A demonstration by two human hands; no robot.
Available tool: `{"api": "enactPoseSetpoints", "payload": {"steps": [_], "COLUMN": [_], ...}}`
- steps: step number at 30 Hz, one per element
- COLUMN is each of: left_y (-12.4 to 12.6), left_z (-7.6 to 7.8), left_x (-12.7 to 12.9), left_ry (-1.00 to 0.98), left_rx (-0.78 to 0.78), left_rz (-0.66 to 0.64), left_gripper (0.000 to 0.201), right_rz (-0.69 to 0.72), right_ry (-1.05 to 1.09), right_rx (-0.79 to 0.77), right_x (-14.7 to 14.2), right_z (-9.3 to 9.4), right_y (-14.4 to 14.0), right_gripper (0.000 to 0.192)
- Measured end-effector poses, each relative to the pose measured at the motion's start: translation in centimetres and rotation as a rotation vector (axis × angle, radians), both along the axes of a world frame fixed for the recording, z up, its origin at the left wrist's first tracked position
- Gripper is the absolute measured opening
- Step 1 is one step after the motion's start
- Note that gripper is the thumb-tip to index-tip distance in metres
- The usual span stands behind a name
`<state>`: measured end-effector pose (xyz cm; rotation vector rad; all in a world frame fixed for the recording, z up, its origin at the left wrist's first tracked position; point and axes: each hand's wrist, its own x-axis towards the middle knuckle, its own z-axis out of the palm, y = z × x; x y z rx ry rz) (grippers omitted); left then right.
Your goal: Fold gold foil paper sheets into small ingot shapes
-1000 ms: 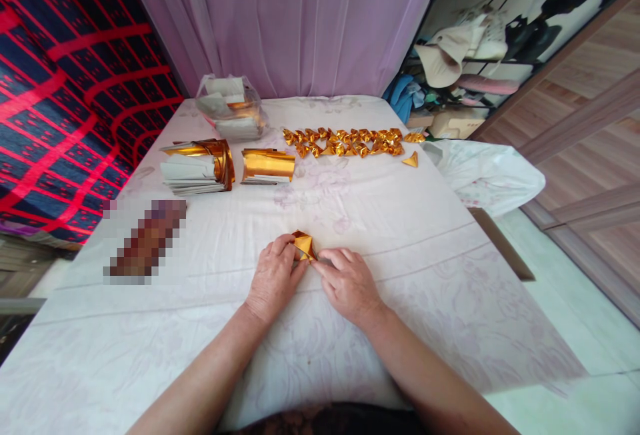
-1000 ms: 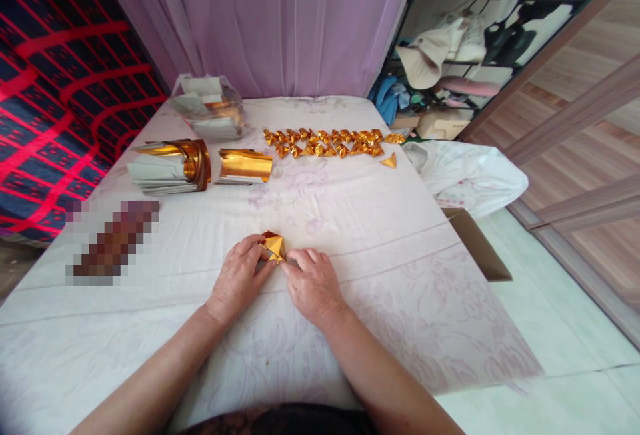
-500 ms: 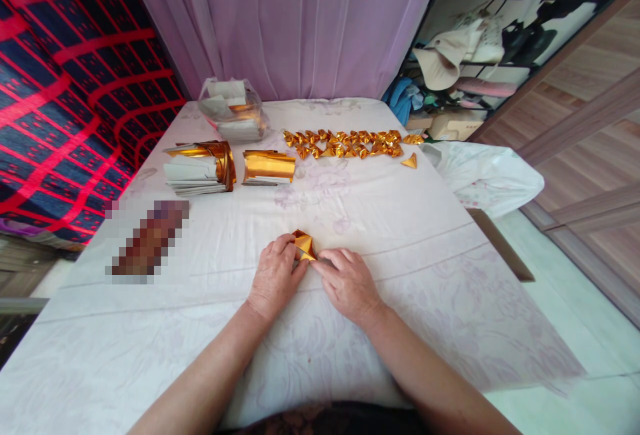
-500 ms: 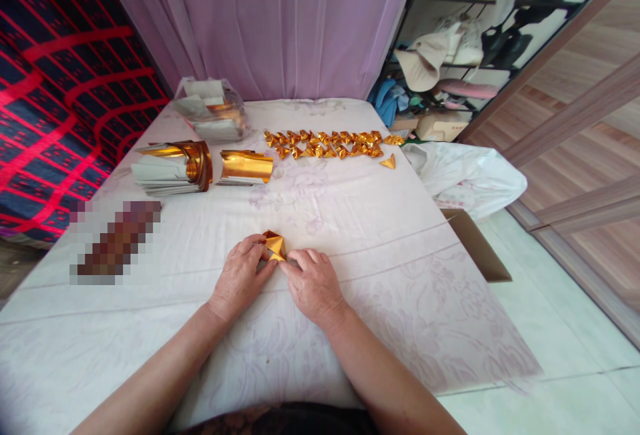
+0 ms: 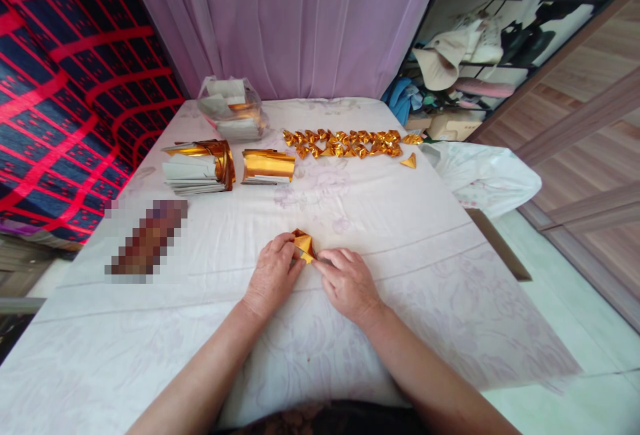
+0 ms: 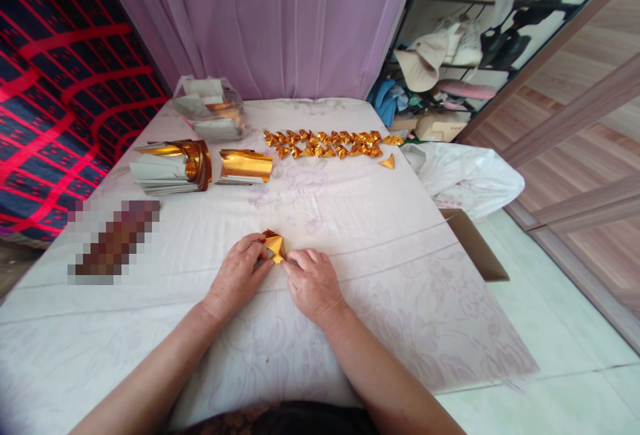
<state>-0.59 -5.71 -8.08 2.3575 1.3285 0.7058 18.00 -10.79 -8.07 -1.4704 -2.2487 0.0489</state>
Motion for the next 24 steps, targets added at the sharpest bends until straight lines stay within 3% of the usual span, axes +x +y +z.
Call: {"api": "enactPoseSetpoints", "payload": {"steps": [24], "left_y": [0.26], "left_z": [0.92], "left_x": [-0.59], "left_ry": [-0.05], "left_rx": [-0.07], "left_rz": [-0.053], "left_gripper": [0.01], "right_rz": [-0.021], "right_ry": [-0.062], "right_rx": [-0.033], "right_x": [-0.47], "right_z": [0.47], "right_y": [-0.15], "right_gripper": [0.034]}}
